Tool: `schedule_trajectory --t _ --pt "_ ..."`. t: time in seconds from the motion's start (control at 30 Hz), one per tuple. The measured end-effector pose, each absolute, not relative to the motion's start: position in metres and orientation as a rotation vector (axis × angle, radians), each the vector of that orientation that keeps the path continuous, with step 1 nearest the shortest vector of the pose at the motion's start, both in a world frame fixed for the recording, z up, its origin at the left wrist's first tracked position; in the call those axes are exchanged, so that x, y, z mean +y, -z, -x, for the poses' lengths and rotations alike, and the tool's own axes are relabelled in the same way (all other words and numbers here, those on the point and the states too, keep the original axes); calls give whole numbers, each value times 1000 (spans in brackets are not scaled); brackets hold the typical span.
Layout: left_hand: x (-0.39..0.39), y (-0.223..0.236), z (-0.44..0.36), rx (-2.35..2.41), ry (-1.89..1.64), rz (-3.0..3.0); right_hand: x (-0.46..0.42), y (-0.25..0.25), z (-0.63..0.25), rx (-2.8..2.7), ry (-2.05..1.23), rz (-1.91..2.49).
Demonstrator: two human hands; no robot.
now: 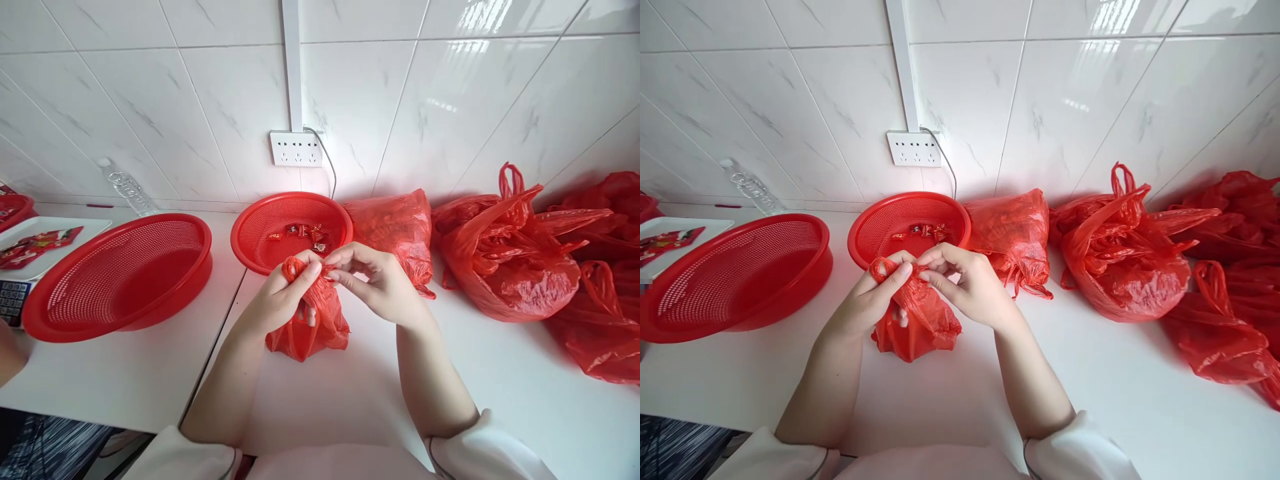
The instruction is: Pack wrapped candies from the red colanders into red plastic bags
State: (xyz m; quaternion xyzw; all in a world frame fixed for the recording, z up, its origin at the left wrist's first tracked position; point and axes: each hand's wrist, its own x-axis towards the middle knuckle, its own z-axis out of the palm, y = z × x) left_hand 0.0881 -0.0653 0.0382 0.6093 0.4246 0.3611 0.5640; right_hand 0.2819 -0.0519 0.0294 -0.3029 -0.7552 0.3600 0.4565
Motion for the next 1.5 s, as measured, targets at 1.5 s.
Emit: schedule_trajectory --t 1.5 --pt "-46 -20 -64 1787 -1453 -2558 -46 -23 -315 -1685 -230 1247"
